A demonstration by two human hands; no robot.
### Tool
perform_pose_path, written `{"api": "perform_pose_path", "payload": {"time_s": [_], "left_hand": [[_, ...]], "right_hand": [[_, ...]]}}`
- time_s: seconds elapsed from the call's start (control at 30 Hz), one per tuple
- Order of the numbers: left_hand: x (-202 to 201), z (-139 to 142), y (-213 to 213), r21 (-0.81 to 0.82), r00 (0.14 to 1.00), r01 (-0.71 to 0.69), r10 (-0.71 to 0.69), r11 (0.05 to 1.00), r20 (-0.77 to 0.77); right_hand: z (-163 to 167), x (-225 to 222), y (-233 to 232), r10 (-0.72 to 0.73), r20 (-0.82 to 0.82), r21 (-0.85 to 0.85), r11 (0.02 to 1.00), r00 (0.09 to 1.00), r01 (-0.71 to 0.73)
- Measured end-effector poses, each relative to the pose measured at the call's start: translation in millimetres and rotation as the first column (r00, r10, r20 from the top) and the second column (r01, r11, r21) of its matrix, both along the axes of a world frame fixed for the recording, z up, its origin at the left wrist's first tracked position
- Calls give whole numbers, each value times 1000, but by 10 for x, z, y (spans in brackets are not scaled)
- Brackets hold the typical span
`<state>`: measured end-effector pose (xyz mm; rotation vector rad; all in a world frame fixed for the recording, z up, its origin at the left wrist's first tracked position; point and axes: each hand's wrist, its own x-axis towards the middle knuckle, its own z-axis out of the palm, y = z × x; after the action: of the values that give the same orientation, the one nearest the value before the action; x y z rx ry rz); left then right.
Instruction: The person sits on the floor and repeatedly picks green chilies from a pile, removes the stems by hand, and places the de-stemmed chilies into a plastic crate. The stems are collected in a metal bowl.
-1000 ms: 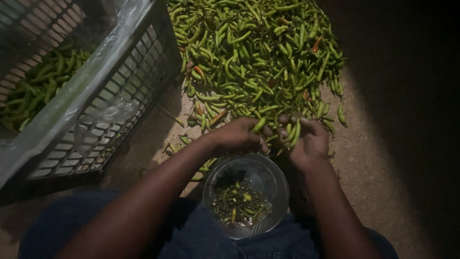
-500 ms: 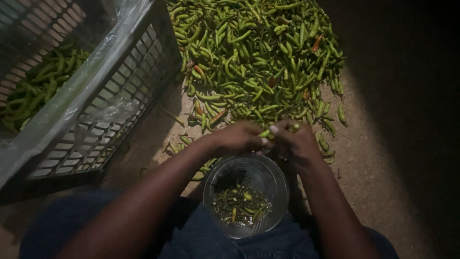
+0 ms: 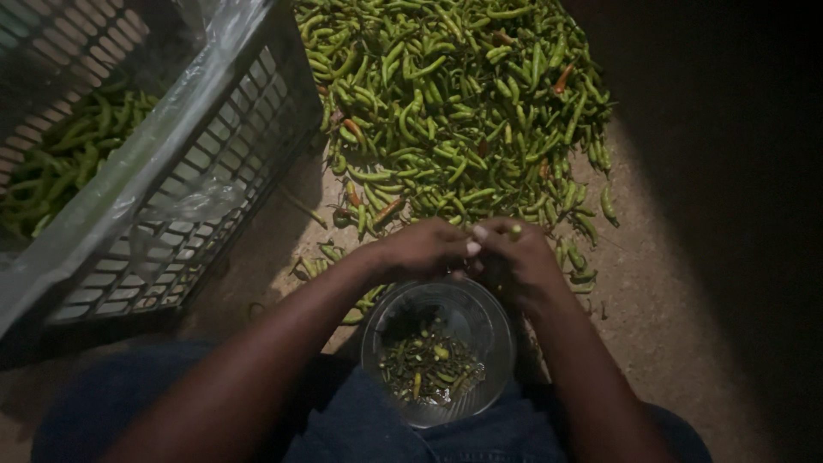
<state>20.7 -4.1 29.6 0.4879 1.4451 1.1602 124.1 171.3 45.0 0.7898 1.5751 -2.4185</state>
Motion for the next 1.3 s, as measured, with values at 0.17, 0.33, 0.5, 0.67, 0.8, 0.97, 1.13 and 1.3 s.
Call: {"api": "perform_pose_path", "payload": {"time_s": [0.17, 0.33, 0.5, 0.67, 0.8, 0.97, 1.13, 1.3], "left_hand": [[-29, 200, -20, 79, 973, -92, 72, 993, 219], [-43, 300, -49, 77, 939, -187, 155, 979, 306], [-34, 245, -34, 92, 928, -221, 181, 971, 326], [-26, 174, -27, 38, 941, -187, 168, 982, 294], [-49, 132, -19, 155, 939, -138, 79, 978, 336], [-81, 112, 13, 161, 944, -297, 264, 941, 197], [-95, 187, -13, 78, 910, -415, 415, 906, 28], [-84, 250, -9, 114, 936, -346, 351, 931, -21]], "right_hand": [[-50, -44, 178, -269, 57, -228, 934, 962, 274], [-3, -7, 168, -96, -55, -18, 995, 994, 95], [184, -51, -83, 84, 90, 386, 916, 992, -113], [304, -45, -143, 44, 181, 465, 876, 982, -125], [199, -24, -88, -185, 48, 144, 974, 982, 177], [-21, -9, 61, -285, -52, 254, 923, 957, 288], [-183, 25, 64, -155, 30, 276, 951, 988, 140], [-140, 25, 25, 14, 7, 178, 984, 1000, -15]]}}
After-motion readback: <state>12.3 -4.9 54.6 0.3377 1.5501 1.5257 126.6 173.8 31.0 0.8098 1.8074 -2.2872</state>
